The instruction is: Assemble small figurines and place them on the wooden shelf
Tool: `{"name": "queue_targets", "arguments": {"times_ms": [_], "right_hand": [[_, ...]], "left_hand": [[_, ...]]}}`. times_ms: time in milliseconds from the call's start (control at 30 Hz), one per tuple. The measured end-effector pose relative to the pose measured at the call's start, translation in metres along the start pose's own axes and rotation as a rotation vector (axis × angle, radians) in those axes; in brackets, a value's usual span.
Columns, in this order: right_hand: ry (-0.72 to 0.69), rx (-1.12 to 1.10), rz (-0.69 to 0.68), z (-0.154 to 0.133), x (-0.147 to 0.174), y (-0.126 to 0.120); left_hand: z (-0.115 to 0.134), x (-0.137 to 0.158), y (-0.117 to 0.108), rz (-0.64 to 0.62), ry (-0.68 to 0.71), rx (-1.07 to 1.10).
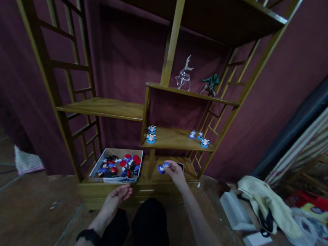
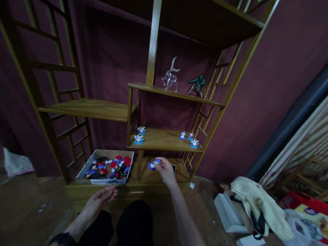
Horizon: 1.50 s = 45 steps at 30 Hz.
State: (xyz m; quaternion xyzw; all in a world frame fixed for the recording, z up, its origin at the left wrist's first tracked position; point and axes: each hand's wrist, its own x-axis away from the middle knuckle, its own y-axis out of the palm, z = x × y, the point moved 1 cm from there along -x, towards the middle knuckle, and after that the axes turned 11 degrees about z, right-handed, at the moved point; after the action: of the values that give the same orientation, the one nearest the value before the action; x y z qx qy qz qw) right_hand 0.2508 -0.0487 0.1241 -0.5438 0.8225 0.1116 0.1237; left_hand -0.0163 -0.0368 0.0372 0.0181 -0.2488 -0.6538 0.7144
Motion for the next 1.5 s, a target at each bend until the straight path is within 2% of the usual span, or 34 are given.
{"name": "queue_targets", "arguments": {"times_ms": [200, 300, 400, 633, 900, 1133, 1500], "right_hand": [[-0.181, 0.209, 0.191, -0.076, -0.101, -0.094], [-0.199, 0.406, 0.261, -0.090, -0.143, -0.126], [-0.205, 0.561, 0.322, -0.088, -0.168, -0.141], [-0.195, 0.826, 0.208, -0.070, -0.192, -0.137], [-0.011, 0.973, 0.101, -0.067, -0.202, -0.143], [-0.065, 1.200, -0.077, -0.070, -0.197, -0.139], [-0.088, 1.323, -0.065, -0.079, -0.201, -0.131]], "left_hand": [[0.003, 0.000, -0.002, -0.013, 0.021, 0.010], [0.002, -0.002, -0.002, -0.008, 0.008, 0.005], [0.001, -0.003, 0.000, -0.005, 0.003, 0.001], [0.002, -0.003, 0.002, -0.006, 0.019, -0.052], [0.000, -0.008, 0.000, -0.025, 0.032, -0.092], [-0.002, -0.012, 0.000, -0.036, 0.035, -0.119], [-0.002, -0.013, 0.001, -0.035, 0.025, -0.135]]}}
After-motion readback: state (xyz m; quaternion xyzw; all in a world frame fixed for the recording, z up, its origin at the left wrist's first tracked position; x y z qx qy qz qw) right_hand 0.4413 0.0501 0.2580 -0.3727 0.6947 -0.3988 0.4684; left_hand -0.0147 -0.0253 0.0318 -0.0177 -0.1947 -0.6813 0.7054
